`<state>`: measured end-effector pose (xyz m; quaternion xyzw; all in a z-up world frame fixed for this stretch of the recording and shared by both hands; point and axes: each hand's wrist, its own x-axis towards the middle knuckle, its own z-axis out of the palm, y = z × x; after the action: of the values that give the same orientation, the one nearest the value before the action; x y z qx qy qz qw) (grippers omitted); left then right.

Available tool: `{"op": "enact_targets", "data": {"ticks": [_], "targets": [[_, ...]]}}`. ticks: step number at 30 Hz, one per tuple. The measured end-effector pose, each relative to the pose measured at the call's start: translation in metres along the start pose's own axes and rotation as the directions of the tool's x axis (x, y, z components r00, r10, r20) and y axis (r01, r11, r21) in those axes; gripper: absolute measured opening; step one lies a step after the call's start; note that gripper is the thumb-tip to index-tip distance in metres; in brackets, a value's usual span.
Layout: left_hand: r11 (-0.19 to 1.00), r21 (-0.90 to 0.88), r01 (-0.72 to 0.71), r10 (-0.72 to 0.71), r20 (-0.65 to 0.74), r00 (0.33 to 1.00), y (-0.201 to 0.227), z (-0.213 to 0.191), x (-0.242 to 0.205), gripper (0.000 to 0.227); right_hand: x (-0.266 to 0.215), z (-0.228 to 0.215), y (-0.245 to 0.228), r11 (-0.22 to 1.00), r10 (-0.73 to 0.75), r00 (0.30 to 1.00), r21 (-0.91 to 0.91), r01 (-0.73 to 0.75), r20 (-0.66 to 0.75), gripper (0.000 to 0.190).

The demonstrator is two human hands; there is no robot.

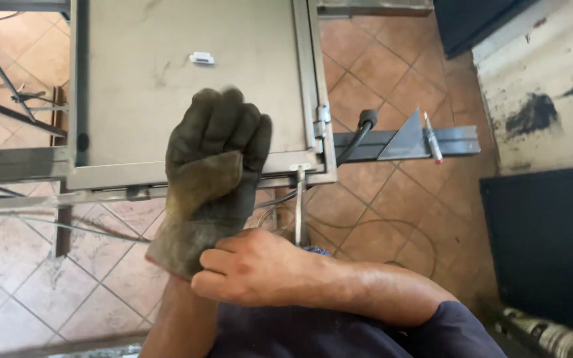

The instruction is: Welding and assembling metal components to fabricate a panel

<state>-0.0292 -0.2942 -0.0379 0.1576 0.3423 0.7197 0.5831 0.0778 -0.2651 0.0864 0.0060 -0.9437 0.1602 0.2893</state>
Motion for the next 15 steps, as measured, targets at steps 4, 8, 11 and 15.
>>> {"op": "enact_targets", "data": {"ticks": [4, 8, 11, 15], "targets": [[0.992, -0.117, -0.04, 0.049, 0.073, 0.996, -0.01, 0.069, 0.007, 0.04, -0.025, -0.05, 0.014, 0.991, -0.057, 0.998, 0.12, 0.055, 0.012, 0.027], [0.971, -0.225, -0.076, 0.115, 0.166, 0.979, -0.006, 0.113, 0.02, 0.047, -0.044, -0.066, 0.023, 0.973, -0.144, 0.99, 0.179, 0.144, -0.009, 0.026], [0.95, -0.307, -0.06, 0.143, 0.254, 0.957, -0.003, 0.136, 0.03, 0.053, -0.054, -0.082, 0.031, 0.955, -0.168, 0.986, 0.25, 0.161, 0.009, 0.025], [0.911, -0.412, -0.037, 0.2, 0.36, 0.911, 0.009, 0.15, 0.038, 0.061, -0.066, -0.092, 0.042, 0.905, -0.245, 0.969, 0.366, 0.215, 0.037, 0.024]]}}
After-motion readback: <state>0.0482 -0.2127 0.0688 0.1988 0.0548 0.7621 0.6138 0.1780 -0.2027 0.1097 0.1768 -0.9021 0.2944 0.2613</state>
